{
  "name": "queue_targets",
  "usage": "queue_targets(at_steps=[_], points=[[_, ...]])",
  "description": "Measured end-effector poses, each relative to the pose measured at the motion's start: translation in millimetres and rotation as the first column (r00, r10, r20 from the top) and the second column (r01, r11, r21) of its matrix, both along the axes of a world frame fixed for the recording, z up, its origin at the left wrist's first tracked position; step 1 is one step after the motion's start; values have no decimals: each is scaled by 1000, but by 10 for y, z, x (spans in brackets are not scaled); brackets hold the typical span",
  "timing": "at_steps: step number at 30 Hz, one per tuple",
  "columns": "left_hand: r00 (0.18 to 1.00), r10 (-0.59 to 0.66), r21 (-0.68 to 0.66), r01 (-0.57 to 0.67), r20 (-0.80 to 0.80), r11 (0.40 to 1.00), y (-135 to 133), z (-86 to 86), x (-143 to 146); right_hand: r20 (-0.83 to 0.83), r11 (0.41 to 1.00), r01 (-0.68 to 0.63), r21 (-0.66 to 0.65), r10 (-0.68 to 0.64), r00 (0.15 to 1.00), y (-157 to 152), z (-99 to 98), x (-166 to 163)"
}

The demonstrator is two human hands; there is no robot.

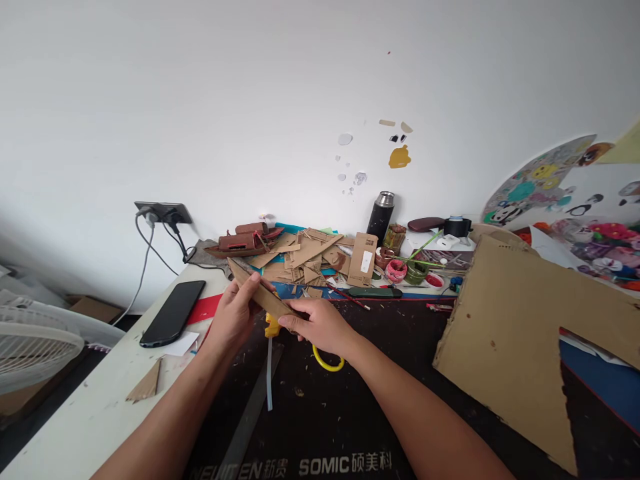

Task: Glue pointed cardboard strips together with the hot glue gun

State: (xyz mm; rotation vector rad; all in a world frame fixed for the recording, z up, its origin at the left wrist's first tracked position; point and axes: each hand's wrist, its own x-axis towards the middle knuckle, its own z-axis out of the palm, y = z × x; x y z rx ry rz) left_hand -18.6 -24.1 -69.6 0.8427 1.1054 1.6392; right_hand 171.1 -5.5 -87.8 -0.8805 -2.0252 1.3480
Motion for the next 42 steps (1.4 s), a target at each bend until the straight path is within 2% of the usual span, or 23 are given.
queue_targets(at_steps=[16,32,35,38,42], points=[[1000,16,-11,-16,12,1000,-13,12,23,45,1000,0,15,-1,999,-9,33,11],[1000,28,-12,-27,15,1000,-8,16,41,23,1000,-4,-5,4,1000,-8,5,2],[1000,24,-35,-23,6,999,-13,23,41,-27,997,-20,-68,19,999,-9,-53,-15],[1000,19,-55,-19,5,998,-19,24,27,-95,979,-53,-198,35,995,1,-95,-35],[998,-70,-15,70,9,997,-37,27,9,-220,929,-143,-341,69,973,24,-72,-38]])
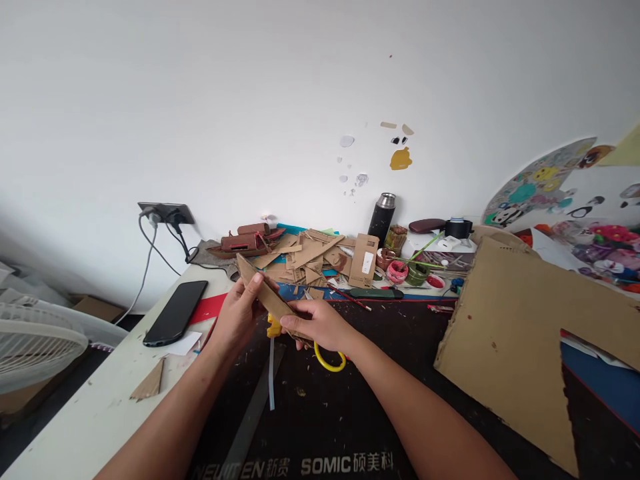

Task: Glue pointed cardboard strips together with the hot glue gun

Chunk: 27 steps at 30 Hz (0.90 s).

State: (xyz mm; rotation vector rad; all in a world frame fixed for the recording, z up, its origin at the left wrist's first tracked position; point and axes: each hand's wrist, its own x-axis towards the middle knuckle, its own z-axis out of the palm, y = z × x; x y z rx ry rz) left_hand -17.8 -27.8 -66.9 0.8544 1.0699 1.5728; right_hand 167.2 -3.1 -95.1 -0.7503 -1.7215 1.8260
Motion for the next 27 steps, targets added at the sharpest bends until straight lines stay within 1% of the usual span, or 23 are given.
queue_targets(at_steps=[5,7,9,12,16,19,21,23,27], points=[[976,-216,36,215,14,976,-50,-2,49,-160,989,-78,-122,58,985,-7,49,14],[961,-272,35,271,46,962,-62,-11,73,-180,982,-98,-163,68,981,-15,34,4],[950,-301,16,301,76,954,-66,-21,90,-181,975,-115,-192,80,980,-19,-1,-18],[949,-301,-21,304,89,952,-61,-26,114,-173,969,-126,-213,90,981,-14,-67,-57],[974,-200,-17,203,105,979,-46,-23,155,-127,983,-69,-168,48,991,-6,-119,-89],[974,-173,1,174,145,985,-44,-17,169,-125,985,-58,-163,38,991,-14,-108,-90],[962,-185,4,188,199,982,-51,0,164,-161,977,-72,-200,40,986,-28,-79,-84],[939,-226,2,233,258,972,-67,32,150,-213,967,-99,-236,48,976,-47,-44,-78],[881,-306,20,321,360,947,-112,111,124,-312,944,-192,-270,102,945,-85,-6,-75]])
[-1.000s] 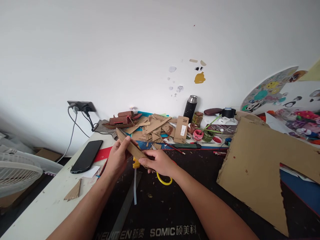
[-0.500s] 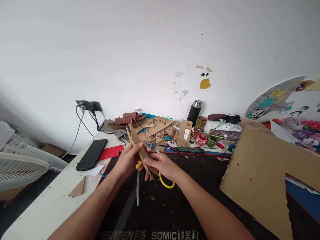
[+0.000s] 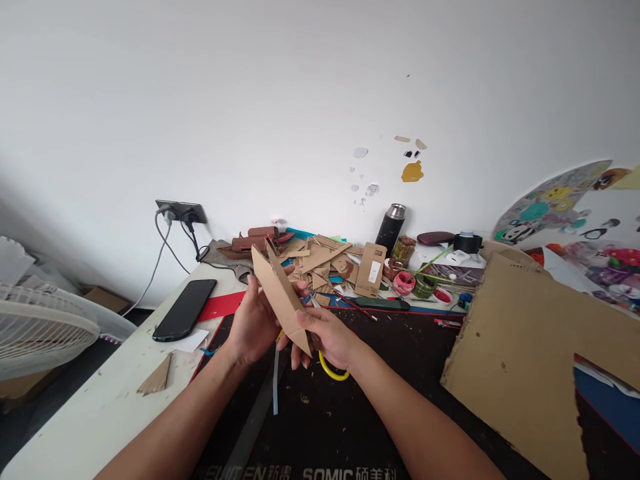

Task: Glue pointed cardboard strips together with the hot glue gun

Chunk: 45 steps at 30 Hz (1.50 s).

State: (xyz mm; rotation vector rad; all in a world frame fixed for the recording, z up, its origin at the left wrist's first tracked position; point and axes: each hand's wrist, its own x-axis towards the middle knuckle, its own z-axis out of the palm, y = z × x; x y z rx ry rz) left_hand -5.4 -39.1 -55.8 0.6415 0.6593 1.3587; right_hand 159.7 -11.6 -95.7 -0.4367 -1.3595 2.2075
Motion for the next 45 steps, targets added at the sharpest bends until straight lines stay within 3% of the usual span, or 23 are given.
queue_targets(at_steps=[7,25,45], points=[[991,-109,0,109,82,994,-29,34,2,-80,995,-74,-65,69,994,-36,-30,-22],[997,32,-31,-30,63,999,-15,71,44,-57,994,-64,-87,60,997,-62,-69,-49],[997,15,18,-17,80,1000,18,-31,11,-63,988,-119,-99,114,992,-75,-72,-30]])
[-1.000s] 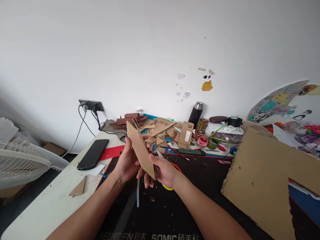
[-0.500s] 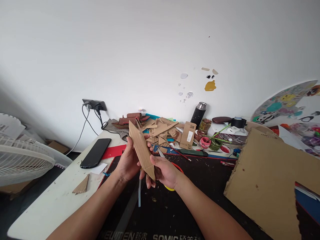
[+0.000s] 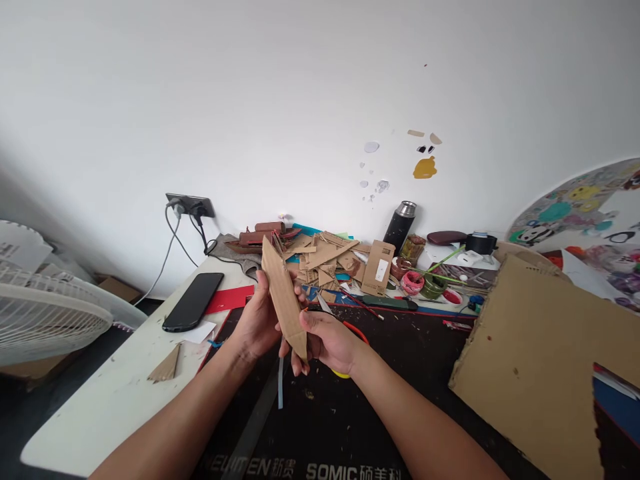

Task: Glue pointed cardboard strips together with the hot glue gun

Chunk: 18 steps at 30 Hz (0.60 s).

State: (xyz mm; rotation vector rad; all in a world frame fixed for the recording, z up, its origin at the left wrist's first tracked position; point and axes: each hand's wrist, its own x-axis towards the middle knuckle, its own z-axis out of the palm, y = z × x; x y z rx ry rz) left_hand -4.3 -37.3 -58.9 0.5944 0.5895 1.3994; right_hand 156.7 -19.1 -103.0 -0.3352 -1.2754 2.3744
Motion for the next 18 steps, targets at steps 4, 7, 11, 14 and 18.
queue_targets(at_steps=[4,7,11,14,18], points=[[1000,-27,13,27,5,1000,2,-26,-8,3,1000,-4,-8,4,1000,-2,8,1],[1000,-19,7,19,19,1000,-4,-20,-9,-5,1000,-7,-7,7,1000,2,11,-1],[1000,-18,-10,18,-6,1000,-17,20,-13,-3,999,38,8,-38,999,19,20,3],[998,-38,-9,38,-55,999,-17,39,-17,24,992,115,52,-116,993,37,57,11],[985,7,29,-2,-175,1000,11,-1,-7,105,932,293,212,-319,942,66,131,22]])
